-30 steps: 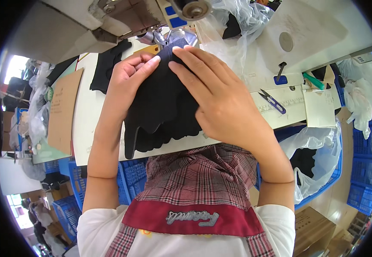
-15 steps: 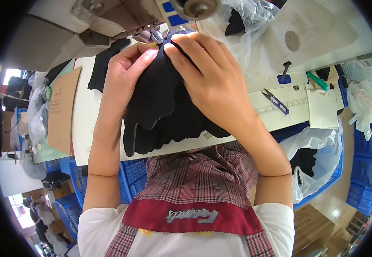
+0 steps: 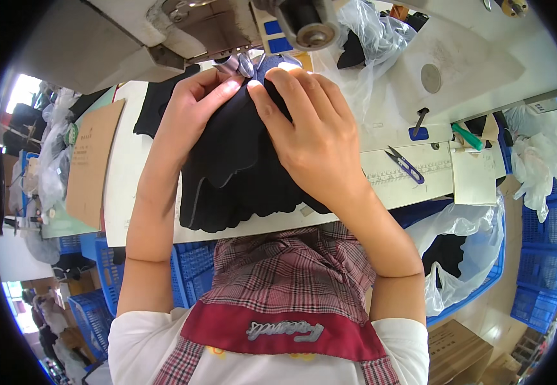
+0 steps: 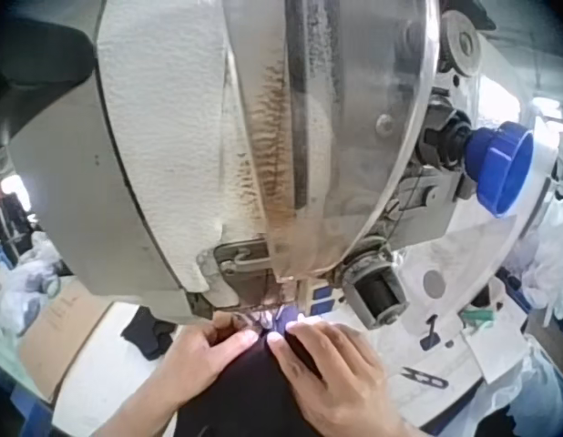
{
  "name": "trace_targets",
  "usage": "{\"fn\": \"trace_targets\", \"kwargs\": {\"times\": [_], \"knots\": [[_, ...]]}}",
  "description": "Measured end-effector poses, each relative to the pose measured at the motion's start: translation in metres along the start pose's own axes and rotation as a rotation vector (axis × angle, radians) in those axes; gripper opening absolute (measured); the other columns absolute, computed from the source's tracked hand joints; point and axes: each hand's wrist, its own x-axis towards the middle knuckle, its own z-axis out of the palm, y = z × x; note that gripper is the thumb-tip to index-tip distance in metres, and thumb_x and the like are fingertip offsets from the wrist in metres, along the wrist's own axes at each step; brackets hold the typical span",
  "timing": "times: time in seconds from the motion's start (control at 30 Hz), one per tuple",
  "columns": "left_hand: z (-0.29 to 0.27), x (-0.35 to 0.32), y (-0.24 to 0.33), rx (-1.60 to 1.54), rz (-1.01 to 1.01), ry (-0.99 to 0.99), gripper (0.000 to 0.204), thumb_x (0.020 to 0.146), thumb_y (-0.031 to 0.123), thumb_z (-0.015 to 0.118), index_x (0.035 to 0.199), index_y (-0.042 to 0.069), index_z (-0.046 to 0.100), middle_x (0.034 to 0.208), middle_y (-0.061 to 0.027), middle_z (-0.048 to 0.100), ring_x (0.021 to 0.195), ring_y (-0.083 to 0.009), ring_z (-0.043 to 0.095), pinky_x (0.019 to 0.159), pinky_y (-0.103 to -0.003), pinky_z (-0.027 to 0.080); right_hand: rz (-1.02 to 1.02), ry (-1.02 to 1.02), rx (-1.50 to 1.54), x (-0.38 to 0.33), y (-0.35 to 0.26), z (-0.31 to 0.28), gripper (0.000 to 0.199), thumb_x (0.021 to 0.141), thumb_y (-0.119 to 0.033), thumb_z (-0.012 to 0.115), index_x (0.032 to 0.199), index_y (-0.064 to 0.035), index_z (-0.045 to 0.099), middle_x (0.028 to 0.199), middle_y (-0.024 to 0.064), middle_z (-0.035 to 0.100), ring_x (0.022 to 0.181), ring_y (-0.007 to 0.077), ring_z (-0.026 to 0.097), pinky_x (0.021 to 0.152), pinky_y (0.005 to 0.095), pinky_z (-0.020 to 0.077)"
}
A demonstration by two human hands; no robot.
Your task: The person uses a sewing machine to stitch the edges of black fabric glove pieces. They repeatedly pick up a glove, align it under the needle, sew along the scalloped edge, and then inspect the seam before moving to the next piece.
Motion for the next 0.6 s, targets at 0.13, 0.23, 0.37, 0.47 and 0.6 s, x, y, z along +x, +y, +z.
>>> {"fn": "trace_targets", "kwargs": {"times": [0.13, 0.23, 0.37, 0.47, 0.6], "knots": [[-0.011, 0.001, 0.005, 0.063, -0.003, -0.125, 0.024, 0.095, 0.021, 0.063, 0.099, -0.003, 0.066, 0.085, 0.0010, 0.064, 0.078, -0.0046, 0.055, 0.073, -0.022, 0.046, -0.026, 0.033, -0.023, 0.002, 0.001, 0.001, 0.037, 0.069, -0.007, 0.064, 0.105, -0.0019, 0.070, 0.107, 0.0105, 0.060, 0.096, 0.0279, 0.061, 0.081, 0.0390, 0.0506], [-0.027, -0.004, 0.008, 0.078, -0.081, -0.251, 0.030, 0.095, 0.022, 0.063, 0.112, -0.002, 0.063, 0.096, 0.0002, 0.065, 0.084, -0.0045, 0.057, 0.078, -0.021, 0.046, -0.036, 0.026, -0.033, 0.000, -0.001, -0.003, 0.037, 0.069, -0.007, 0.064, 0.105, -0.0024, 0.070, 0.108, 0.0103, 0.061, 0.096, 0.0278, 0.061, 0.081, 0.0382, 0.0505], [-0.029, -0.008, 0.005, -0.030, -0.118, -0.293, 0.031, 0.095, 0.024, 0.065, 0.109, -0.004, 0.063, 0.093, 0.0001, 0.065, 0.083, -0.0050, 0.057, 0.077, -0.022, 0.048, -0.022, 0.022, -0.027, -0.002, -0.005, -0.005, 0.037, 0.069, -0.007, 0.064, 0.105, -0.0030, 0.070, 0.107, 0.0100, 0.061, 0.096, 0.0276, 0.061, 0.080, 0.0381, 0.0504], [-0.026, -0.009, 0.005, -0.064, -0.098, -0.274, 0.033, 0.096, 0.025, 0.064, 0.112, -0.004, 0.063, 0.095, -0.0007, 0.066, 0.085, -0.0053, 0.058, 0.077, -0.022, 0.049, -0.011, 0.045, -0.019, -0.002, -0.005, -0.002, 0.037, 0.069, -0.007, 0.064, 0.106, -0.0033, 0.070, 0.107, 0.0096, 0.061, 0.096, 0.0276, 0.061, 0.080, 0.0384, 0.0504], [-0.025, -0.009, 0.008, -0.045, -0.139, -0.264, 0.032, 0.096, 0.024, 0.063, 0.116, -0.001, 0.061, 0.098, 0.0003, 0.065, 0.086, -0.0038, 0.058, 0.080, -0.019, 0.047, -0.015, 0.077, -0.015, -0.001, 0.001, 0.004, 0.037, 0.069, -0.007, 0.065, 0.106, -0.0033, 0.070, 0.107, 0.0091, 0.061, 0.096, 0.0276, 0.061, 0.081, 0.0387, 0.0503]]}}
